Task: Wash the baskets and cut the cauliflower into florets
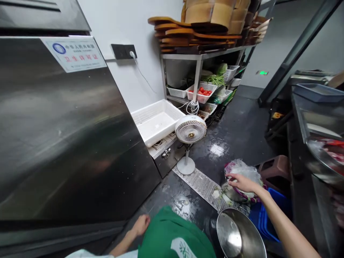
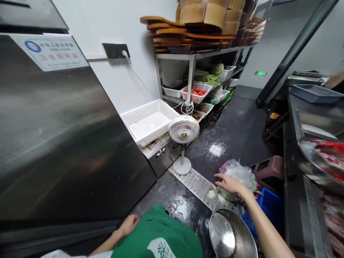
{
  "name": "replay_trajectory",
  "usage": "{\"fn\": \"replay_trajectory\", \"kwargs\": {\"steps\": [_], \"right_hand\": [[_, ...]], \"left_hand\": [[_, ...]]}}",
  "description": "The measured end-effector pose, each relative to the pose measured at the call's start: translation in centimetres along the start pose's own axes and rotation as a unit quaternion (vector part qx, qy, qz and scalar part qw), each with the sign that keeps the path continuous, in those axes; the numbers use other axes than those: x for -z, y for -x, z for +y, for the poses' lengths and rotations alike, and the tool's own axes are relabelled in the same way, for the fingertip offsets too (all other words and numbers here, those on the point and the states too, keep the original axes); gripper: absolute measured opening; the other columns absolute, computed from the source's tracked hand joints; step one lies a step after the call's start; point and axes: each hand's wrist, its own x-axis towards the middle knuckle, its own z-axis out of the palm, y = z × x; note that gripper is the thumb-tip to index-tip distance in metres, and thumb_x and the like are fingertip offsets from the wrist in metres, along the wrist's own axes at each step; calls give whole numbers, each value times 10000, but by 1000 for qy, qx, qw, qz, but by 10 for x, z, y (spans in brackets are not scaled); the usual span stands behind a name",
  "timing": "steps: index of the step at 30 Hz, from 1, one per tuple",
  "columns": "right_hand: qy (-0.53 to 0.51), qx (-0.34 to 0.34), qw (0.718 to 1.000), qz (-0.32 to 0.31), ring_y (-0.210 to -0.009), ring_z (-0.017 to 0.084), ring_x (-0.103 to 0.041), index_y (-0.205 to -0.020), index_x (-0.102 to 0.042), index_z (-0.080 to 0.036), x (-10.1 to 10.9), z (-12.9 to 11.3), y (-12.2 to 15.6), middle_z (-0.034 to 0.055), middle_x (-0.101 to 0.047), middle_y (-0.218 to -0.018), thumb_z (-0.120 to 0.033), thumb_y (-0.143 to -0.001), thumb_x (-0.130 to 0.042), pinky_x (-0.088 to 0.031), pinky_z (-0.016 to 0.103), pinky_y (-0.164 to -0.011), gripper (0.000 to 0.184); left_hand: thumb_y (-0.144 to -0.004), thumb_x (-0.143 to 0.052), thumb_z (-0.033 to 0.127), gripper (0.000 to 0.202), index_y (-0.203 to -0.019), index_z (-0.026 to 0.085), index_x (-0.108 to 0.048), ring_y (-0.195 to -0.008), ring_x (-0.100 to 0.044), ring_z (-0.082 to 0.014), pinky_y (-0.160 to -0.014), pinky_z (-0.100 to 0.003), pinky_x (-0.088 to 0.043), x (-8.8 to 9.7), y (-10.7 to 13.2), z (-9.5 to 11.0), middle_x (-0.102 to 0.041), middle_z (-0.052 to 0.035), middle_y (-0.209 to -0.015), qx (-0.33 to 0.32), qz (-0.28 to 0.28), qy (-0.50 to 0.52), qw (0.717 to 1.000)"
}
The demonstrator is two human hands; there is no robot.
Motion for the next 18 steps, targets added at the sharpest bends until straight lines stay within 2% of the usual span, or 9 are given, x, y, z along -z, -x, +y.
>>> {"fn": "replay_trajectory", "kwargs": {"steps": [3,6,9,11,13,15,18], "right_hand": [[26,51,998,2,-981,291,-745,-1095,-788,-192,29,-59,-44,146,-800,-1106,-452,-765,-645,-560,357,-929,444],[44,109,992,39,-877,251,-733,-1066,-773,-164,70,-116,-99,126,-805,-993,-425,-870,-567,-550,325,-831,386],[78,152,980,103,-747,209,-700,-967,-757,-145,108,-170,-172,101,-780,-830,-373,-935,-500,-515,289,-729,345],[125,184,964,143,-774,209,-701,-927,-755,-144,126,-204,-236,100,-780,-834,-323,-943,-500,-509,280,-745,312],[197,199,945,167,-871,231,-715,-966,-768,-142,135,-233,-309,120,-793,-926,-274,-941,-514,-515,287,-807,287],[271,178,933,157,-993,261,-721,-1052,-776,-134,134,-257,-385,153,-790,-1058,-238,-938,-535,-518,300,-876,286],[339,90,935,54,-1095,288,-714,-1182,-754,-90,116,-278,-486,204,-757,-1186,-222,-932,-602,-533,313,-919,321]], "left_hand": [[-800,-479,210,52,-779,240,-515,-944,-654,-245,-906,-350,-462,45,-43,19,-614,-16,-817,-49,55,30,997],[-868,-422,175,236,-948,204,-643,-857,-656,-219,-843,-306,-470,81,-71,53,-646,-34,-805,-100,92,68,988],[-898,-416,201,301,-982,173,-704,-796,-649,-215,-792,-300,-477,103,-83,90,-679,-62,-811,-160,148,118,969],[-915,-419,247,319,-971,179,-726,-812,-657,-216,-793,-305,-490,110,-86,111,-709,-82,-879,-186,195,161,949],[-926,-422,303,343,-963,185,-742,-807,-664,-218,-783,-317,-503,112,-89,125,-724,-94,-915,-182,235,214,930],[-918,-451,372,357,-961,187,-753,-800,-675,-225,-776,-335,-516,115,-94,133,-737,-102,-919,-146,267,273,913],[-884,-524,502,398,-943,184,-755,-812,-711,-249,-772,-362,-540,124,-100,134,-758,-115,-915,-56,317,388,864]]}}
